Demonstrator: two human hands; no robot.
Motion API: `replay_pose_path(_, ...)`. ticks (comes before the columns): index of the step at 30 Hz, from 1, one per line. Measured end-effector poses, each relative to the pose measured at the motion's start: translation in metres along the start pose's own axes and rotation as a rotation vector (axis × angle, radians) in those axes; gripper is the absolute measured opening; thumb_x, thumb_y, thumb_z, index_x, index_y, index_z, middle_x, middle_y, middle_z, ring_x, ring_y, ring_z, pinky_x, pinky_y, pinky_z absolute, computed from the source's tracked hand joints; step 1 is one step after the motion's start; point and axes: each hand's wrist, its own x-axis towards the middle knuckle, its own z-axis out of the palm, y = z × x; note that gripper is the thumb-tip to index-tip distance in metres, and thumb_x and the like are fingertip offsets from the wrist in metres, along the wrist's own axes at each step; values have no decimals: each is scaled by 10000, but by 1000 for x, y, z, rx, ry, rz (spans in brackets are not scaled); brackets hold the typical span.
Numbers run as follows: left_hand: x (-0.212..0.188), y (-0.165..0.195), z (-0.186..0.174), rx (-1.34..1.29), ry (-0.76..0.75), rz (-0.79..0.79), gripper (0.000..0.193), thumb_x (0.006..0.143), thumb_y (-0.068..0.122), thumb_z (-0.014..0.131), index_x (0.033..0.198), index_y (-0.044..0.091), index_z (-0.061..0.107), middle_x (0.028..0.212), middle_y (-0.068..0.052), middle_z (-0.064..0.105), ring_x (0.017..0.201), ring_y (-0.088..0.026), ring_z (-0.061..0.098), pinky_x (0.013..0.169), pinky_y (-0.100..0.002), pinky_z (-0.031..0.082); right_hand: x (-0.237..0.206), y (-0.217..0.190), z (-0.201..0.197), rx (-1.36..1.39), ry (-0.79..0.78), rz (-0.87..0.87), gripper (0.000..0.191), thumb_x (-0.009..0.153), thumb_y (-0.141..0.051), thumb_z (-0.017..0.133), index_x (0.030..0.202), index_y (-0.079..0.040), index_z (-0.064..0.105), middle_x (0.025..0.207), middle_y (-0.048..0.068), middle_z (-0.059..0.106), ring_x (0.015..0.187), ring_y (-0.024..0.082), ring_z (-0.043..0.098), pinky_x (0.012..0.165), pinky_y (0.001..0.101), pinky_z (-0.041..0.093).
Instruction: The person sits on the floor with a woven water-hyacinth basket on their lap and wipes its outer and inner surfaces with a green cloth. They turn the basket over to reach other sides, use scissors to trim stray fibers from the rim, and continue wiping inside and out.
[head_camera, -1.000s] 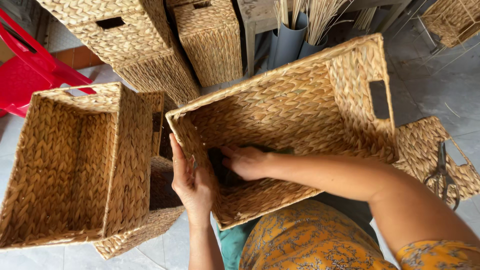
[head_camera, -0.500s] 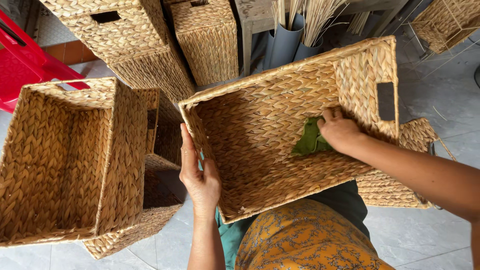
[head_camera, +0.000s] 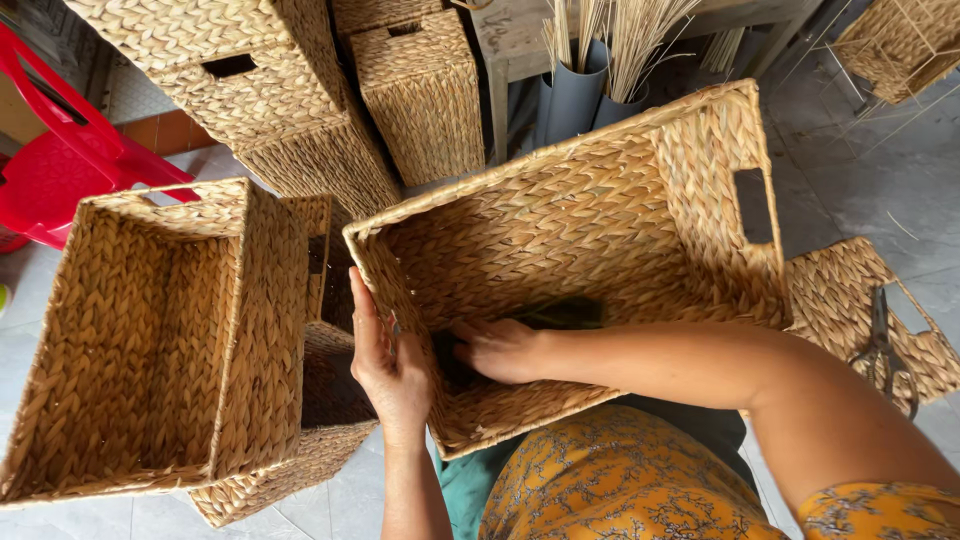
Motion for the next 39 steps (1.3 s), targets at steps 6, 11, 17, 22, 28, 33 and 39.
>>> replay_pose_path(6, -13, 2, 4, 103, 6, 67, 880, 804, -242, 372, 1629, 62, 320, 1528, -159, 552, 1390, -212, 544, 1151, -312, 424, -18, 43, -12, -401, -71, -41, 427, 963, -228, 480, 1369, -156, 591, 1659, 183, 251, 1553, 391, 190, 1180, 552, 341)
replay_pose_path(11, -12, 1, 3, 94, 10, 29, 857, 835, -229, 368, 1638, 68, 333, 1488, -132, 584, 1319, -193, 595, 1084, -277, 455, -100, 103, -44, 131, 113, 494, 386, 1082, -312, 459, 1437, -161, 476, 1658, 181, 155, 1475, 462, 248, 1127, 509, 384)
replay_pose_path(17, -11, 1, 5, 161, 8, 91, 868, 813, -231, 401, 1627, 62, 335, 1516, -144, 566, 1359, -223, 572, 1127, -300, 437, -151, 159, -74, -504, 51, 663, 522, 868, -9, 635, 1380, -5, 535, 1429, 229, 422, 1187, 357, 584, 794, 354, 608)
replay_pose_path(22, -11, -3, 3, 43, 9, 46, 864, 829, -234, 366, 1637, 67, 318, 1557, -145, 535, 1378, -220, 566, 1150, -315, 453, -115, 119, -56, 276, 235, 718, 489, 954, -15, 528, 1442, -35, 501, 1566, 167, 244, 906, 242, 645, 602, 268, 601)
replay_pose_path(28, -14, -3, -2, 28, -7, 33, 909, 784, -240, 317, 1642, 59, 273, 1636, -154, 430, 1432, -228, 509, 1196, -365, 431, -26, 34, -33, 723, 344, 337, 425, 1080, -261, 424, 1455, -59, 433, 1395, 267, 483, 1020, 403, 559, 766, 448, 482)
replay_pose_path(33, -17, 1, -1, 17, 9, 6, 897, 814, -230, 322, 1655, 77, 266, 1628, -156, 446, 1413, -221, 525, 1184, -381, 423, 27, 44, -16, -377, 728, -250, 248, 980, -268, 514, 1181, -156, 606, 1329, 159, 577, 1263, 326, 574, 1011, 456, 562)
replay_pose_path(39, -14, -2, 5, 120, -12, 17, 889, 794, -237, 336, 1627, 70, 298, 1642, -165, 420, 1435, -246, 501, 1149, -380, 449, -26, 139, -31, -368, 752, -173, 497, 717, 95, 685, 1157, -130, 639, 1220, 114, 557, 1204, 286, 536, 689, 269, 573)
